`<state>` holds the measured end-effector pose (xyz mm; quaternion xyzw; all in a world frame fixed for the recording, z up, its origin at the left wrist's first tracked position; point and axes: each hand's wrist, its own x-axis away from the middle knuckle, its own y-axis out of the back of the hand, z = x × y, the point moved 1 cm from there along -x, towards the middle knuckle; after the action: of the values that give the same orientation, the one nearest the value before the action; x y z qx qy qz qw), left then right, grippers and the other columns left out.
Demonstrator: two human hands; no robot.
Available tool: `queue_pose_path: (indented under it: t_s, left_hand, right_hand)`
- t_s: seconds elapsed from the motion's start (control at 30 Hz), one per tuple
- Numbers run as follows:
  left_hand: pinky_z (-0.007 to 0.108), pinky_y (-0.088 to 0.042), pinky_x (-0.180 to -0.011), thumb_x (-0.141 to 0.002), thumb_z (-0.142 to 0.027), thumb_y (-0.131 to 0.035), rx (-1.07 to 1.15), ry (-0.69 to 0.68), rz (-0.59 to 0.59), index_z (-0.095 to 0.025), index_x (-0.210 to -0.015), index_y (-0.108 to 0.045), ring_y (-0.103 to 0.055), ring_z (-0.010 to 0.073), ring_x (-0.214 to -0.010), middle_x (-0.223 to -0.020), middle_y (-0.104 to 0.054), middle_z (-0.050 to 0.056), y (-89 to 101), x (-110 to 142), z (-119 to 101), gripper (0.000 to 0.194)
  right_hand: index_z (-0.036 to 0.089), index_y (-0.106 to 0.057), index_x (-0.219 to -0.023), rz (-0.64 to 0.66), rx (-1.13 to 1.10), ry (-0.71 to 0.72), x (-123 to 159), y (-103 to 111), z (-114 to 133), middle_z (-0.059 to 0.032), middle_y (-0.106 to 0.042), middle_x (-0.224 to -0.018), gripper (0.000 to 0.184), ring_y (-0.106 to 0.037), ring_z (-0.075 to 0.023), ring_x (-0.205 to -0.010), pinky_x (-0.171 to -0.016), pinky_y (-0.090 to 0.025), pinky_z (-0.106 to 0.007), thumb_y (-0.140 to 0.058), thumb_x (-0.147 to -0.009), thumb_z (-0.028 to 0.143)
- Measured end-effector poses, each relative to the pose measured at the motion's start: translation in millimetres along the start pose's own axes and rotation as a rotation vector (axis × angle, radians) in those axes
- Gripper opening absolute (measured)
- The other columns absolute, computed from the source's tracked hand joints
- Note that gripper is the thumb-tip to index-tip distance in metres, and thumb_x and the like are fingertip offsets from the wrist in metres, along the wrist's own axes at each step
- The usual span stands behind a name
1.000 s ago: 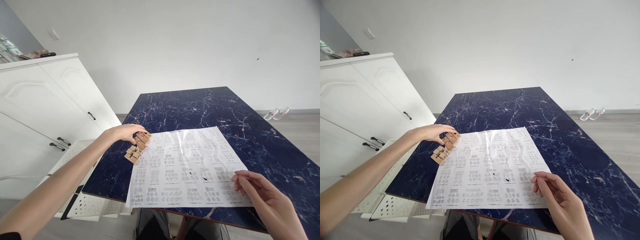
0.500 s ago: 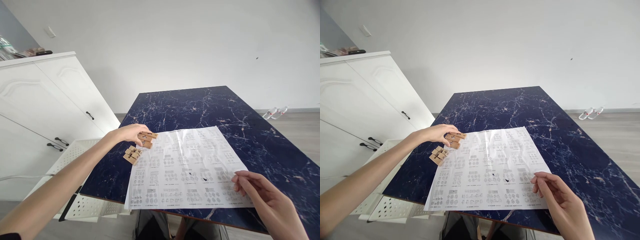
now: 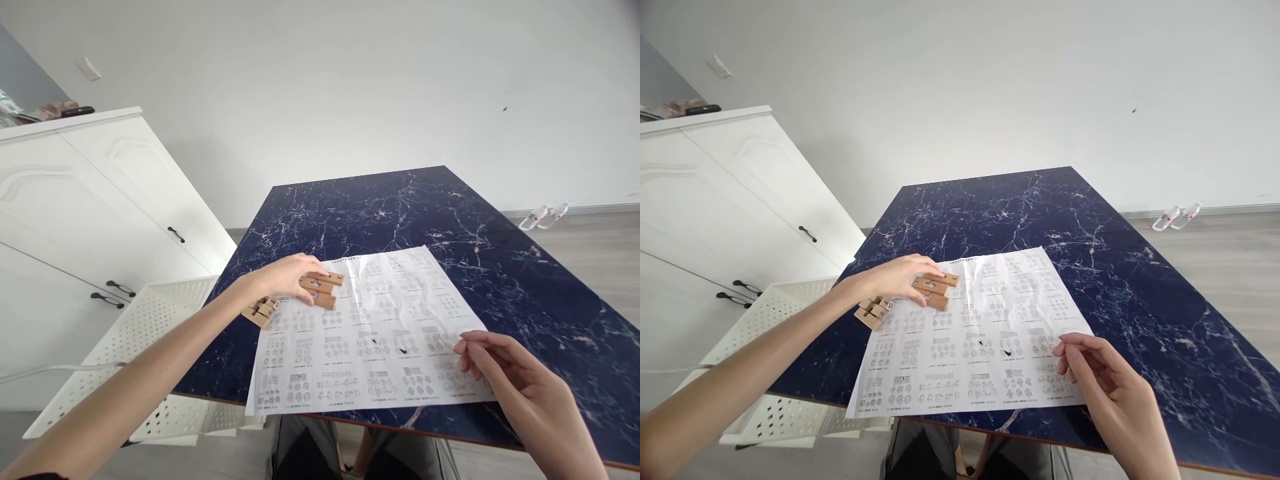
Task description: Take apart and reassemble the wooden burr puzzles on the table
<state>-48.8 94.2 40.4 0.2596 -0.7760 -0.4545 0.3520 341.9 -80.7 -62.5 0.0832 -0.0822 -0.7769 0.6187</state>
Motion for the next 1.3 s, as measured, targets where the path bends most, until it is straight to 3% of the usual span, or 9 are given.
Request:
queue_pose_path:
  t_s: [0.3,0.53,0.87,1.13,1.3]
  left_hand:
    - [0.048,-0.052,-0.104,-0.081,-0.051,-0.093,0.111,-0.126,-0.087,-0.034,-0.139,-0.071,-0.064,0.0361,-0.133,-0.145,-0.07,0.008,-25.5,-2,-40,0.064]
    - [0.047,-0.055,-0.101,-0.094,-0.051,-0.083,0.158,-0.169,-0.136,-0.031,-0.138,-0.071,-0.066,0.0344,-0.128,-0.141,-0.071,0.009,-49.2,-3,-69,0.05]
    - [0.051,-0.055,-0.108,-0.107,-0.053,-0.063,0.209,-0.188,-0.363,-0.033,-0.143,-0.067,-0.061,0.0315,-0.132,-0.143,-0.069,0.009,-87.2,13,-67,0.041]
    - [0.053,-0.055,-0.109,-0.1,-0.058,-0.072,0.333,-0.117,-0.469,-0.029,-0.123,-0.071,-0.062,0.0312,-0.128,-0.136,-0.067,0.011,-102.0,19,-71,0.037]
    - [0.053,-0.055,-0.106,-0.098,-0.062,-0.073,0.346,-0.107,-0.485,-0.027,-0.116,-0.068,-0.061,0.0311,-0.126,-0.133,-0.067,0.01,-103.8,21,-68,0.039]
  right_hand:
    - [0.023,-0.078,-0.104,0.021,-0.001,-0.009,1,-1,0,-0.0074,-0.079,-0.087,0.036,-0.075,-0.0243,-0.08,-0.067,-0.061,-0.028,-0.075,-0.094,0.057]
    - [0.024,-0.075,-0.104,-0.063,-0.029,-0.014,8,-10,15,-0.0061,-0.078,-0.09,0.034,-0.071,-0.0226,-0.08,-0.07,-0.057,-0.03,-0.071,-0.097,0.057]
    - [0.023,-0.074,-0.105,-0.047,-0.007,0.039,8,-8,16,-0.0075,-0.078,-0.091,0.034,-0.071,-0.0231,-0.078,-0.067,-0.058,-0.031,-0.069,-0.099,0.057]
    - [0.022,-0.075,-0.105,0.026,0.0,0.058,0,-3,5,-0.0081,-0.078,-0.091,0.034,-0.072,-0.0226,-0.078,-0.069,-0.061,-0.031,-0.071,-0.099,0.055]
    - [0.022,-0.075,-0.106,-0.006,0.012,0.047,0,-3,5,-0.0079,-0.079,-0.092,0.033,-0.072,-0.0227,-0.079,-0.07,-0.06,-0.031,-0.071,-0.099,0.055]
